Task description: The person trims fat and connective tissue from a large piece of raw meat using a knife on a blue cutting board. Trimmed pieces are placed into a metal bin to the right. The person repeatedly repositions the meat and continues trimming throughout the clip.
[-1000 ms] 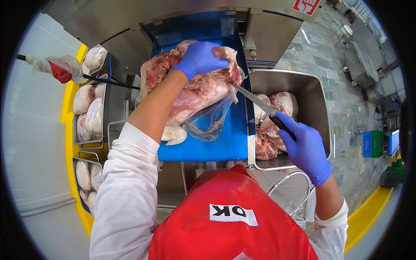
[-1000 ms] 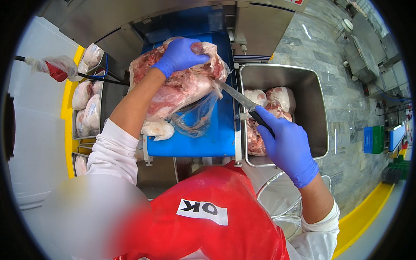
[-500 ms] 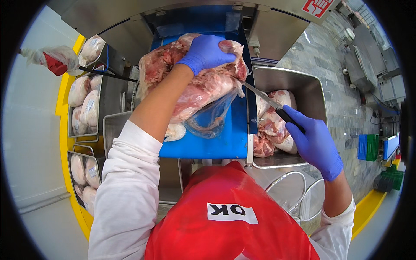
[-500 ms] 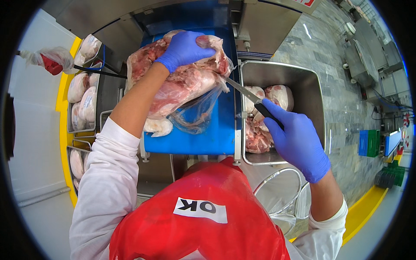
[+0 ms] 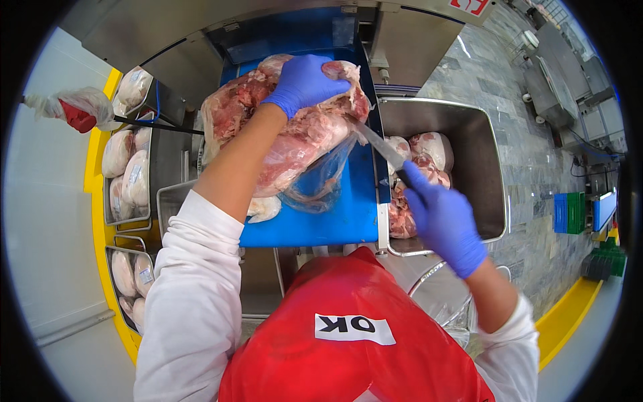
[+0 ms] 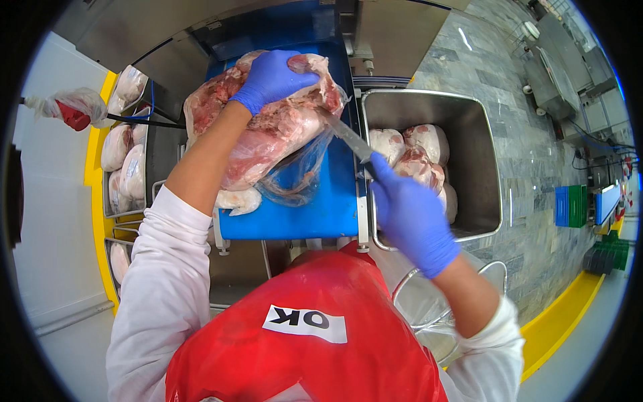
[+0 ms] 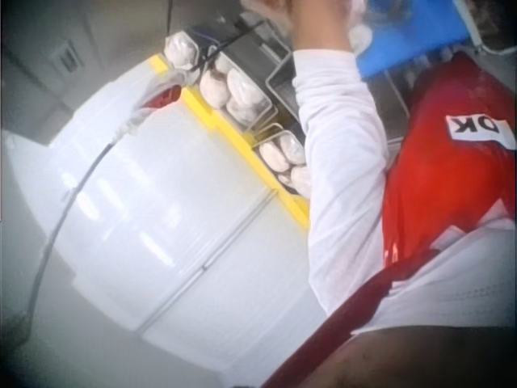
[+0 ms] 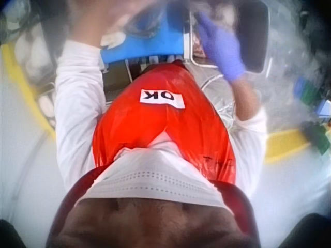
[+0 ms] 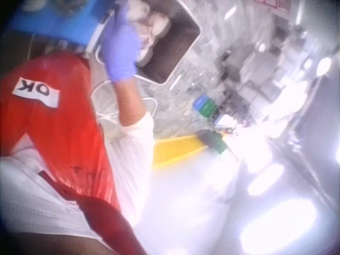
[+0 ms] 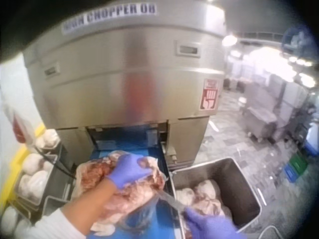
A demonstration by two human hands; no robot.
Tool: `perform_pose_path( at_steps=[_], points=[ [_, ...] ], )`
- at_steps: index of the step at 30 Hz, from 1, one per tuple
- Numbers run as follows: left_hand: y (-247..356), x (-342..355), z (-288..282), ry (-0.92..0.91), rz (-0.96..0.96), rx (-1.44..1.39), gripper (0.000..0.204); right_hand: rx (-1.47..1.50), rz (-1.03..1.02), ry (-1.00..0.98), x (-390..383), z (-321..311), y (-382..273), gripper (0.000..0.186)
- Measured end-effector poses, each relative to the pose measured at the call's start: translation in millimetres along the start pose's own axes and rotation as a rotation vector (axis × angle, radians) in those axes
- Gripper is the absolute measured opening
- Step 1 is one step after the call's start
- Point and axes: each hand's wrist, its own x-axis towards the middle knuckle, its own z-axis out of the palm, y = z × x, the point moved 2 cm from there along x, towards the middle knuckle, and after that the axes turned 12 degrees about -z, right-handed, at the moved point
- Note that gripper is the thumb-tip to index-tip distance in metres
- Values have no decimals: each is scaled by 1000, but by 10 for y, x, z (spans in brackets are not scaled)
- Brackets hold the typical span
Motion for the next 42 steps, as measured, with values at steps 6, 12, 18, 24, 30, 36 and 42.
perform_pose_path(
  at_steps=[6, 12, 18, 24, 30, 36, 42],
  points=[
    [-42, 91, 49, 22, -47, 51, 54, 272, 114, 341, -319, 1177, -67, 57],
    [-16, 86, 34, -5, -76, 69, 52, 360, 178, 439, -296, 1829, -193, 62],
    [-1, -63, -44, -19, -36, -18, 50, 479, 231, 250, -472, 1232, -102, 58],
    [-58, -60, 4, -102, -33, -85, 49, 325, 121, 174, -928, 108, 349, 53],
    [-64, 136, 12, -121, -22, -85, 53, 429, 98, 59, -1140, 613, 169, 56],
    [-75, 124, 5, -80, -71, -27, 57, 283, 37, 12, -803, 1530, 27, 61],
    [-24, -40, -49, -84, -71, -14, 53, 172, -45, -29, -487, 1846, -49, 54]
  ],
)
